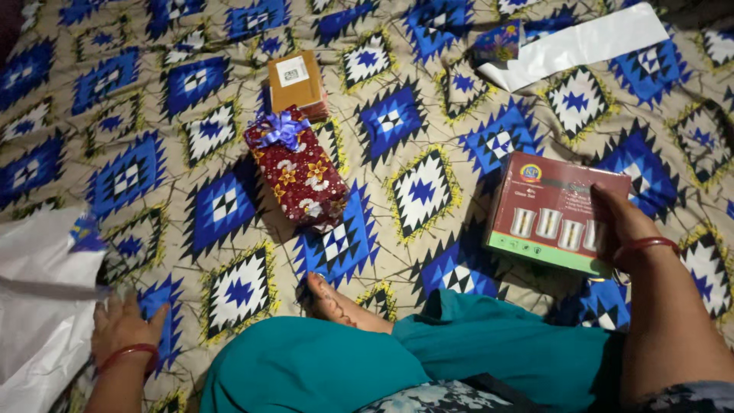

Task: The person wraps a small box with floral wrapping paper, secures it with tape, and ties a blue ribbon bow. They then place a larger box onto a sheet of wrapping paper and begin folding the paper around it.

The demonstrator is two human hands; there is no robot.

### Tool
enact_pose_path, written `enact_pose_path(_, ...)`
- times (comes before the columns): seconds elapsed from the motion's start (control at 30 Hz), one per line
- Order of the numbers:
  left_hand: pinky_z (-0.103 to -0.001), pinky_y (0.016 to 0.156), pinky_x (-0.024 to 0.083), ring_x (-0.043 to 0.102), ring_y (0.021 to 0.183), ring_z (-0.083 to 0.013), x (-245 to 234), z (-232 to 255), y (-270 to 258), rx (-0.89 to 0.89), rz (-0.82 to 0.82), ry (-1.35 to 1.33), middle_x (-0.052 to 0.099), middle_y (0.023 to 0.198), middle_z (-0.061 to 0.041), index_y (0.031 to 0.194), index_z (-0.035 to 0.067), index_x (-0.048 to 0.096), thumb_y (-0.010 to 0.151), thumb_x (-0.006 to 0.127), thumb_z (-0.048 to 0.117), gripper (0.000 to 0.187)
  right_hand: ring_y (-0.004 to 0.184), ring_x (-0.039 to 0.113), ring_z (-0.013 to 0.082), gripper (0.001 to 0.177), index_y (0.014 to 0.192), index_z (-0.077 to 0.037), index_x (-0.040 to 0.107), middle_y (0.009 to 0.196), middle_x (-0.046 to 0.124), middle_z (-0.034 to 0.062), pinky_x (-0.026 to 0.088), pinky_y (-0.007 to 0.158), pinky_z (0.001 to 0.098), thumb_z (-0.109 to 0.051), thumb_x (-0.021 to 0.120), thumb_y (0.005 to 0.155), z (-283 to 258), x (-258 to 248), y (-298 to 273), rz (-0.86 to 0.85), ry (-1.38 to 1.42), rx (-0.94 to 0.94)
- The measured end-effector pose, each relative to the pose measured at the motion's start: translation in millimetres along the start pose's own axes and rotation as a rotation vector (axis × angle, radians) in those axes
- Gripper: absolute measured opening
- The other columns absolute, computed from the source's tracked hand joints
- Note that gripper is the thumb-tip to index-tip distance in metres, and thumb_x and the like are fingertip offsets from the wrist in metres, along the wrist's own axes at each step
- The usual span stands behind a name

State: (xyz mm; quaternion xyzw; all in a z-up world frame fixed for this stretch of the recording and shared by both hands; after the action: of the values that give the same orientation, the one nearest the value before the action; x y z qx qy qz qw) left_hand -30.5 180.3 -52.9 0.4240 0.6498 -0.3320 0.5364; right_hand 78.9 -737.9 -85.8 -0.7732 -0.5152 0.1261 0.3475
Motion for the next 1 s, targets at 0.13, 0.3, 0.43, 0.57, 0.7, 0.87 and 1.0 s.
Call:
enact_pose_path(0.13, -0.053, 0.118, 0.038, 0.038, 0.148, -0.0426, -30, 14, 10, 0.058, 0.189, -0.087, 0.032, 0.17, -0.015, 0.162, 0.006, 0.039, 0.079, 0.067, 0.062, 0.104, 0.089, 0.07, 0.0178, 0.03, 0.109, -0.018, 0.069, 0.105, 0.075, -0.0008, 0.056, 0.087, 0.0389, -0.045, 0.068, 0.095, 6, -14, 7, 0.021, 0.002, -0.001)
enact_pose_path(0.3, -0.058, 0.117, 0.038, 0.032, 0.153, -0.0445, -70, 20, 15, -0.059, 0.154, 0.194, 0.031, 0.172, -0.011, 0.161, 0.03, 0.05, 0.073, 0.072, 0.061, 0.096, 0.112, 0.069, 0.0087, 0.04, 0.13, -0.013, 0.07, 0.123, 0.076, -0.005, 0.049, 0.103, 0.0256, -0.04, 0.072, 0.102, 8, -38, 32, -0.003, 0.022, -0.135)
enact_pose_path(0.43, -0.064, 0.114, 0.032, 0.018, 0.153, -0.0408, -31, -17, 2, -0.409, -0.362, 0.121, 0.018, 0.169, -0.012, 0.151, 0.041, 0.048, 0.074, 0.063, 0.081, 0.088, 0.107, 0.068, 0.0163, 0.037, 0.126, -0.017, 0.068, 0.117, 0.074, -0.0007, 0.052, 0.095, 0.0346, -0.041, 0.07, 0.098, 7, -33, 30, 0.028, -0.053, -0.105)
enact_pose_path(0.57, -0.067, 0.111, 0.031, 0.021, 0.15, -0.042, 10, -50, -31, -0.383, -0.3, 0.019, 0.022, 0.169, -0.013, 0.151, 0.026, 0.051, 0.076, 0.058, 0.084, 0.095, 0.109, 0.069, 0.0183, 0.042, 0.127, -0.007, 0.068, 0.119, 0.071, 0.0066, 0.054, 0.101, 0.0324, -0.029, 0.08, 0.094, -42, 0, -2, -0.157, -0.058, -0.348)
enact_pose_path(0.7, -0.063, 0.113, 0.037, 0.03, 0.152, -0.037, 23, -65, -29, -0.379, -0.319, 0.045, 0.027, 0.171, -0.008, 0.147, 0.012, 0.058, 0.08, 0.06, 0.082, 0.097, 0.107, 0.065, 0.0205, 0.053, 0.125, 0.002, 0.052, 0.119, 0.064, 0.0128, 0.055, 0.1, 0.0361, -0.011, 0.087, 0.088, -107, 47, -86, -0.048, -0.55, -0.946)
enact_pose_path(0.87, -0.054, 0.103, 0.051, 0.053, 0.135, -0.0433, -55, -34, -7, -0.254, 0.113, -0.056, 0.032, 0.177, -0.015, 0.131, -0.005, 0.065, 0.074, 0.086, 0.03, 0.071, 0.127, 0.061, 0.0254, 0.077, 0.138, 0.002, 0.04, 0.136, 0.058, 0.0167, 0.052, 0.112, 0.0371, 0.002, 0.086, 0.077, -121, 96, -168, 0.008, -0.781, -1.334)
enact_pose_path(1.0, -0.056, 0.092, 0.052, 0.057, 0.119, -0.0477, -166, 29, 29, -0.076, 0.361, -0.101, 0.038, 0.17, -0.017, 0.132, -0.002, 0.068, 0.081, 0.07, 0.001, 0.051, 0.126, 0.059, 0.0276, 0.069, 0.135, -0.003, 0.042, 0.136, 0.055, 0.0119, 0.051, 0.105, 0.0387, -0.024, 0.081, 0.082, -97, 81, -161, 0.407, -1.085, -1.343)
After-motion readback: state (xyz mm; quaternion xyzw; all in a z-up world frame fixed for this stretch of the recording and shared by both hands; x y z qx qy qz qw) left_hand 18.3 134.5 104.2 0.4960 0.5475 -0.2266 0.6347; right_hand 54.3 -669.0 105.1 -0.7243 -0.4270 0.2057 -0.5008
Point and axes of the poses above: each hand's wrist, its own y-axis towards the middle knuckle, its own x-axis out of the palm, z = x × y, the point moved 6 cm from there along y, towards the middle knuckle
